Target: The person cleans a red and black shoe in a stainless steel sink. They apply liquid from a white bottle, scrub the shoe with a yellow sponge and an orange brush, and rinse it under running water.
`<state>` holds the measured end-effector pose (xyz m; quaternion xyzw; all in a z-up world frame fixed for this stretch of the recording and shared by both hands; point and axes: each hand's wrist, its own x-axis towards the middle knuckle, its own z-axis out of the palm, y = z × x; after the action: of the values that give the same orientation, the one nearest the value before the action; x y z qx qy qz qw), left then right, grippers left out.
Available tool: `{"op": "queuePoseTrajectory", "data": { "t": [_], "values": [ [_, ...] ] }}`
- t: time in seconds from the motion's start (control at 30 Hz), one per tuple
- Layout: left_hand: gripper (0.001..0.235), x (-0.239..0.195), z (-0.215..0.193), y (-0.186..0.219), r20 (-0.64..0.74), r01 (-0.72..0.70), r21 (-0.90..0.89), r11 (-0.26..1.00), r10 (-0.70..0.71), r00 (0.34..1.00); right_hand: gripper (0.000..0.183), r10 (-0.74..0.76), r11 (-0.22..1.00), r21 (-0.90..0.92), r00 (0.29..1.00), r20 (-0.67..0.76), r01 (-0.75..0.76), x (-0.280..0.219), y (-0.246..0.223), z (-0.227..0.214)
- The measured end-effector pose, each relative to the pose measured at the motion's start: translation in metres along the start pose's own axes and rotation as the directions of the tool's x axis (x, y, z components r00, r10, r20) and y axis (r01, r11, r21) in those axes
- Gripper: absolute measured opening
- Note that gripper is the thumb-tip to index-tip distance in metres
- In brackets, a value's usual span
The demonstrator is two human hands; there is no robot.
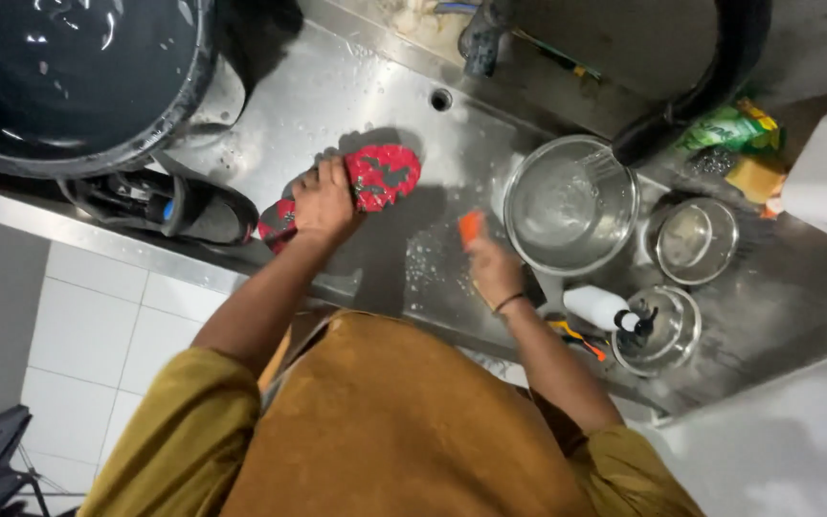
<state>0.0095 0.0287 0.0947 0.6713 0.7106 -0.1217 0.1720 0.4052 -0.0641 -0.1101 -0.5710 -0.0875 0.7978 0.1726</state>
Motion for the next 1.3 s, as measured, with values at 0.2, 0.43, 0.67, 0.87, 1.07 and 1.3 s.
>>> {"op": "queuePoseTrajectory", "data": {
  "t": [0.2, 0.43, 0.67, 0.87, 1.07, 1.3],
  "values": [
    [0.122, -0.040, -0.027, 0.032, -0.417, -0.134, -0.423, 0.896, -0.062, 0.907, 0.052, -0.706, 0.254, -0.949, 0.635, -0.313, -0.186, -0.162, -0.166, 0.063],
    [0.113, -0.036, -0.006, 0.062, -0.732, -0.358, -0.546, 0.757, -0.223, 0.644, 0.051, -0.850, 0.489, -0.583, 0.506, -0.149, 0.649, -0.140, -0.174, 0.153],
    [0.115, -0.076, -0.050, 0.062, -0.561, -0.381, -0.668, 0.639, -0.096, 0.822, 0.041, -0.995, 0.092, -0.665, 0.094, -0.032, 0.741, -0.099, -0.173, 0.268],
    [0.076, -0.033, -0.059, 0.031, -0.459, -0.512, -0.694, 0.506, 0.238, 0.856, 0.035, -0.895, -0.182, -0.447, 0.041, 0.444, 0.876, -0.140, -0.178, 0.277],
    [0.072, -0.061, -0.044, 0.056, -0.590, -0.560, -0.607, 0.563, 0.153, 0.793, 0.060, -0.905, -0.133, -0.887, 0.312, 0.291, 0.442, -0.195, -0.232, 0.180],
    [0.060, -0.087, -0.047, 0.069, -0.552, -0.530, -0.659, 0.534, 0.136, 0.823, 0.036, -0.589, -0.764, -0.639, -0.309, 0.747, -0.088, -0.209, -0.230, 0.228]
  ]
}}
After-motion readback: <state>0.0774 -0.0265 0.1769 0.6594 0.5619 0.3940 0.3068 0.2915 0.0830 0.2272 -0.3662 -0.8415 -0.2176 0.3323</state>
